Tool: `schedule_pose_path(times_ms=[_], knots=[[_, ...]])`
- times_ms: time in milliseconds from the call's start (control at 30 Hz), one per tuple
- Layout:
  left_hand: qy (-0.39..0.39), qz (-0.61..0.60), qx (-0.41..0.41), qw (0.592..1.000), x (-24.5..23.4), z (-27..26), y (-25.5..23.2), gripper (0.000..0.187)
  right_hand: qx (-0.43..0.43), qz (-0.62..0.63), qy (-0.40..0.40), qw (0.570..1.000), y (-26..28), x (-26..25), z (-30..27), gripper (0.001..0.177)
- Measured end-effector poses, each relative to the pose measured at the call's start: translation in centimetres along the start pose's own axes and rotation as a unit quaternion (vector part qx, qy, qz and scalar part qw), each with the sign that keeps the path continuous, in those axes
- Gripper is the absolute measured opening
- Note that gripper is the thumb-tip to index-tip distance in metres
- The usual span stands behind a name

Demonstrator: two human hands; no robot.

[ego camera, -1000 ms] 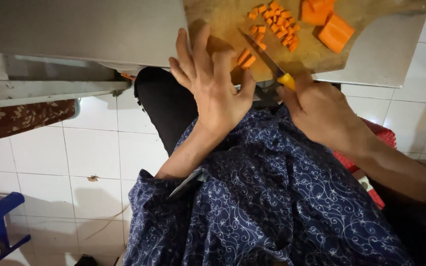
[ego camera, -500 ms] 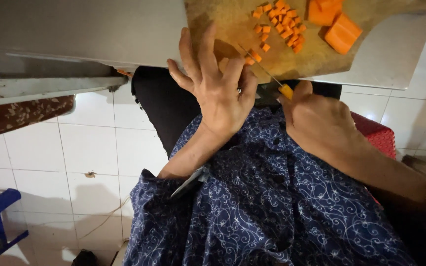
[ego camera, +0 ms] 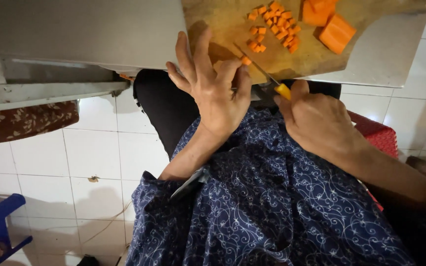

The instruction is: Dicing carrot strips into small cubes on a wooden cutting board using a kitchen knife

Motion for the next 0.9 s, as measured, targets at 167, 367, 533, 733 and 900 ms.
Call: schedule_pose_path(times_ms=[167, 367, 533, 733, 900], knots=[[0.015, 0.000, -0.003, 1.000, -0.1, -0.1, 0.1, 0.012, -0.029, -0.088, -0.043, 0.995, 0.0, 0.8, -0.2, 0.039], [0.015, -0.012, -0.002, 1.000, 0.0, -0.3, 0.3, 0.014, -0.032, -0.129, 0.040, 0.990, 1.1, -0.3, 0.2, 0.035], [-0.002, -0.004, 0.012, 1.000, -0.4, 0.0, -0.1, 0.014, 0.023, 0.068, 0.059, 0.996, 1.3, -1.6, 1.4, 0.034], [0.020, -0.032, -0.017, 0.999, -0.2, -0.4, 0.4, 0.016, -0.022, 0.079, -0.010, 0.997, 0.9, -1.2, 0.7, 0.036], [0.014, -0.040, -0.014, 0.999, 0.0, -0.7, 0.7, 0.020, 0.008, -0.011, 0.046, 0.999, 0.4, 0.4, 0.1, 0.037]])
Point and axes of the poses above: each hand's wrist, its own z-axis towards the middle knuckle, its own x-axis out of the palm, y = z × x, the point moved 6 cm from there along z, towards the middle knuckle, and after that the axes turned 3 degrees about -x, right-handed, at the moved point
